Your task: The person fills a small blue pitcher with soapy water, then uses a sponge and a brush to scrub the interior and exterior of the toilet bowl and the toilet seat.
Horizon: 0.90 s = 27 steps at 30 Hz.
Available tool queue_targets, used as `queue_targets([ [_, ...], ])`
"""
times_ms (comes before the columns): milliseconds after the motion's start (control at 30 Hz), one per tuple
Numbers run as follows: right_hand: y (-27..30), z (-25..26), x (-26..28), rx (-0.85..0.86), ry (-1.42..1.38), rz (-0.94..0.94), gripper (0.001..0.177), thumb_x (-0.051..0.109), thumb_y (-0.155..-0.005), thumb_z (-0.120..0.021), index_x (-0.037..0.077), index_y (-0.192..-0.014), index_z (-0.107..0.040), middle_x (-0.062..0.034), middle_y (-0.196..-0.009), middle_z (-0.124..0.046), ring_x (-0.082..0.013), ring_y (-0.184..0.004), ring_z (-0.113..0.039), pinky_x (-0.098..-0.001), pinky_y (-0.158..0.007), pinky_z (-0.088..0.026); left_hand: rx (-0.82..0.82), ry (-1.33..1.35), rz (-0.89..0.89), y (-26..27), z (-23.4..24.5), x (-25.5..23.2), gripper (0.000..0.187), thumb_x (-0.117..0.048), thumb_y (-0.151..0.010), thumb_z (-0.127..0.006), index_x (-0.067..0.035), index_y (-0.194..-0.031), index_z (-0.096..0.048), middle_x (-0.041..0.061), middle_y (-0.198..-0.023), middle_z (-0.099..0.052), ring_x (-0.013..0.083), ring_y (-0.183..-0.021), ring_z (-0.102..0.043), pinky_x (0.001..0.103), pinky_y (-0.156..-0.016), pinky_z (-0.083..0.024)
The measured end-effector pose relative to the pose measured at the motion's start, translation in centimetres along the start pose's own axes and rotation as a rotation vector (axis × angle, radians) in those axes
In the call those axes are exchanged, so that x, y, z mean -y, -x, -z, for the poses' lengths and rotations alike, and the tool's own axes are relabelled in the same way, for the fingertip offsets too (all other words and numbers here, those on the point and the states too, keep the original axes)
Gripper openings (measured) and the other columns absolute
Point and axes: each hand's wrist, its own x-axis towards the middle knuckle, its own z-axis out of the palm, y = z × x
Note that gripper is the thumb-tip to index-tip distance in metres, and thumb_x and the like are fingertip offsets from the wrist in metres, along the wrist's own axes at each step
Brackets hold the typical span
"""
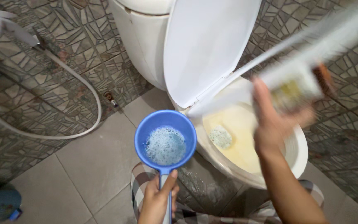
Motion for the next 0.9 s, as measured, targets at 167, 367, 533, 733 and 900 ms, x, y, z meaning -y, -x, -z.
queue_targets([
  [167,8.8,13.9,0.3,-0.17,-0.019,-0.189,0.033,-0.011,-0.098,-0.071,-0.004,-0.119,-0.046,-0.0182,-0.114,-0.059,-0.0256,-0.098,-0.065,-0.0366,-0.087,-0.06,0.132,-0.034,0.079,-0.4,-0.1,-0.8,0.03,-0.04,-0.089,-0.067,-0.01,-0.094,-0.065,0.002,-0.057,-0.051,0.015,-0.032,-0.047,0.032,-0.03,-0.038],
  [367,10.1,23.0,-3.8,-0.487,0.026,-0.643,0.056,-0.006,-0.085,-0.07,0.002,-0.136,-0.049,-0.0063,-0.108,-0.07,-0.0172,-0.081,-0.07,-0.0352,-0.062,-0.057,0.163,-0.165,0.06,0.0,-2.5,-2.1,0.03,-0.037,-0.088,-0.071,-0.008,-0.097,-0.067,0.001,-0.059,-0.054,0.0122,-0.036,-0.048,0.029,-0.033,-0.038],
  [533,9.6,27.9,-6.5,-0.382,0.325,-0.724,0.075,-0.005,-0.086,-0.071,0.02,-0.146,-0.034,-0.0095,-0.097,-0.065,-0.0193,-0.062,-0.061,-0.036,-0.05,-0.051,0.197,-0.209,0.006,0.4,-4.6,-3.5,0.032,-0.036,-0.09,-0.071,-0.005,-0.094,-0.067,0.001,-0.06,-0.056,0.0119,-0.038,-0.049,0.029,-0.036,-0.04],
  [733,7.2,26.8,-6.5,-0.181,0.48,-0.665,0.047,0.019,-0.104,-0.064,0.004,-0.141,-0.039,-0.0109,-0.104,-0.066,-0.0205,-0.063,-0.064,-0.0327,-0.048,-0.052,0.226,-0.362,-0.101,0.2,-8.8,-4.8,0.027,-0.032,-0.09,-0.069,-0.007,-0.097,-0.067,0.002,-0.058,-0.059,0.0128,-0.04,-0.055,0.03,-0.039,-0.046],
  [900,1.6,18.6,0.4,0.137,0.577,-0.287,0.041,0.027,-0.107,-0.06,0.004,-0.139,-0.05,-0.0133,-0.113,-0.067,-0.019,-0.071,-0.065,-0.0315,-0.054,-0.054,0.281,-0.464,-0.165,-0.8,-13.0,-4.1,0.026,-0.031,-0.091,-0.067,-0.005,-0.098,-0.065,0.006,-0.059,-0.064,0.0148,-0.043,-0.06,0.032,-0.041,-0.049],
])
